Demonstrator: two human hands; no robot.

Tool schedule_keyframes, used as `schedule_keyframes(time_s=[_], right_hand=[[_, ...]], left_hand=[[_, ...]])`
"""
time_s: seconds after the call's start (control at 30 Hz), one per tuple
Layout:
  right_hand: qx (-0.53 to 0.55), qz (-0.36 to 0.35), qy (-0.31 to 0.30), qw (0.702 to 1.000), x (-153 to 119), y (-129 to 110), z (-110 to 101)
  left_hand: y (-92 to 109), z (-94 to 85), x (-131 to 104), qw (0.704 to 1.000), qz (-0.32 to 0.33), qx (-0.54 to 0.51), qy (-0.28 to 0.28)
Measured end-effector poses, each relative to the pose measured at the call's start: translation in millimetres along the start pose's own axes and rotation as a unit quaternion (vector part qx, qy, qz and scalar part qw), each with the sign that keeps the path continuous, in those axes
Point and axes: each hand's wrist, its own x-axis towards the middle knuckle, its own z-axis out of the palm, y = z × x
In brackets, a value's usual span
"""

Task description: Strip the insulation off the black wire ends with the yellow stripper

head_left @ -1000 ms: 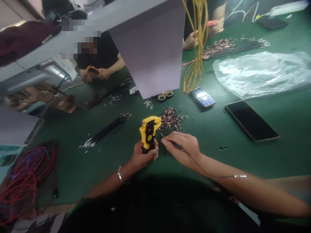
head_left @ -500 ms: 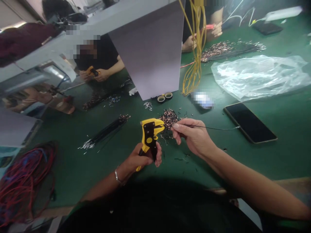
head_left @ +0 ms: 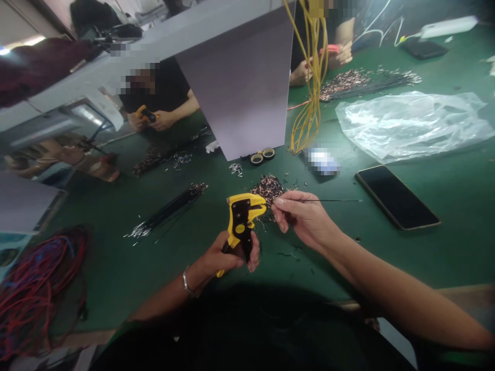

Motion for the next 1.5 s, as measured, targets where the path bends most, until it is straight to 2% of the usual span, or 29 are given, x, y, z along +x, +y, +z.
schedule_keyframes(time_s=[0.37, 0.73, 0.93, 1.03, 1.13, 1.4, 1.5], right_hand=[[0.009, 0.028, -0.022, 0.999, 1, 6, 1], [0.028, 0.053, -0.026, 0.998, 1, 6, -1], [0.058, 0.089, -0.053, 0.993, 2, 6, -2], [0.072, 0.098, -0.064, 0.991, 3, 8, -2], [0.078, 0.108, -0.059, 0.989, 4, 10, -2], [0.065, 0.103, -0.039, 0.992, 6, 7, -4], [0.065, 0.097, -0.027, 0.993, 7, 5, -5]], left_hand=[[-1, 3.7, 0, 1.0, 0.001, 0.013, 0.012], [-4, 4.0, -6, 0.997, 0.005, 0.061, 0.055], [-7, 2.1, -11, 0.994, 0.0, 0.079, 0.069], [-9, 2.9, -12, 0.992, 0.003, 0.083, 0.095], [-9, 4.7, -11, 0.99, 0.013, 0.076, 0.115], [-2, 4.8, -6, 0.992, 0.044, 0.085, 0.084], [2, 3.9, -4, 0.988, 0.068, 0.088, 0.104]])
